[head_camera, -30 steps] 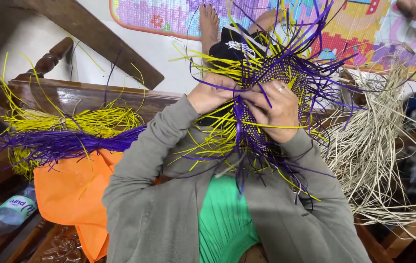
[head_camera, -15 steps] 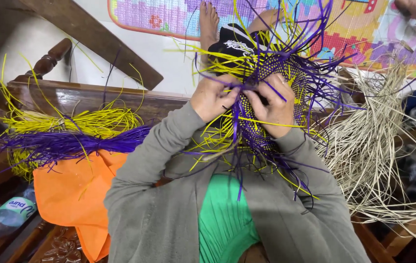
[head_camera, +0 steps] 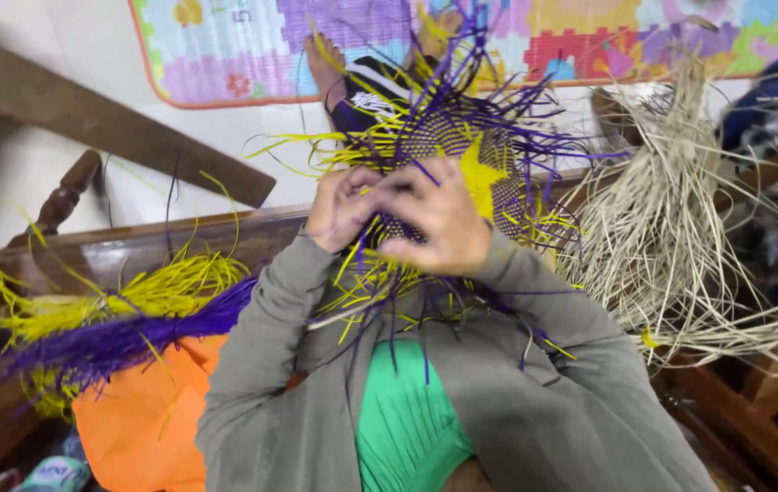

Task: Weaving colored straw or fibers into a circular mat pattern using hands.

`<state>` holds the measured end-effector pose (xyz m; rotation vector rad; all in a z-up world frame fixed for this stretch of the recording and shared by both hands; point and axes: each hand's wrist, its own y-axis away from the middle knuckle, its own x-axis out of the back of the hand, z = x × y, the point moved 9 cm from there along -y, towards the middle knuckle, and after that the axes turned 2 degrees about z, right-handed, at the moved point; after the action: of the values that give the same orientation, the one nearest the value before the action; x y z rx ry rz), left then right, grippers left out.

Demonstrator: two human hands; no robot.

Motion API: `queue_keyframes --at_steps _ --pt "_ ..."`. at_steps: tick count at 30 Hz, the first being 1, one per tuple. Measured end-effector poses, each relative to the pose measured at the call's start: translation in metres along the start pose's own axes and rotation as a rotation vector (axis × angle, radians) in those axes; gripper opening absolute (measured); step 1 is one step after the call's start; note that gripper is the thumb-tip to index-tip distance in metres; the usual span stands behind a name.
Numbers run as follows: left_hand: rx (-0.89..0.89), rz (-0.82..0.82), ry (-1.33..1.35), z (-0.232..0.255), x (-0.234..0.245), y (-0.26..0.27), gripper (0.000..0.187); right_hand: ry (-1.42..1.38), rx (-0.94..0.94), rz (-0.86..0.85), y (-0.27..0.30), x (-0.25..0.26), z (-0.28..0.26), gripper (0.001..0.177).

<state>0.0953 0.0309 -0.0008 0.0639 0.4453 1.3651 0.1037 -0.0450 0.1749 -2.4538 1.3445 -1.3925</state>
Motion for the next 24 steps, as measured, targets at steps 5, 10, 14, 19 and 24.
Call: queue_keyframes --at_steps 5,10,14,19,24 --pt "-0.051 0.181 -0.204 0.038 0.009 0.018 0.015 -0.148 0.144 -0.165 0.013 -0.008 -0.052 0.049" --pt "-0.095 0.367 -0.138 0.005 0.031 0.042 0.017 0.022 0.137 -0.365 0.056 -0.017 -0.04 0.038" --pt "-0.035 0.573 0.202 0.03 0.007 0.061 0.014 0.374 0.135 -0.38 0.082 -0.018 -0.009 0.021" --pt "-0.039 0.739 0.514 0.023 -0.028 0.067 0.014 0.533 0.131 -0.268 0.077 0.035 -0.002 0.009" --pt "-0.029 0.701 0.417 0.002 -0.051 0.073 0.023 0.667 0.115 -0.31 0.121 0.052 -0.005 0.012"
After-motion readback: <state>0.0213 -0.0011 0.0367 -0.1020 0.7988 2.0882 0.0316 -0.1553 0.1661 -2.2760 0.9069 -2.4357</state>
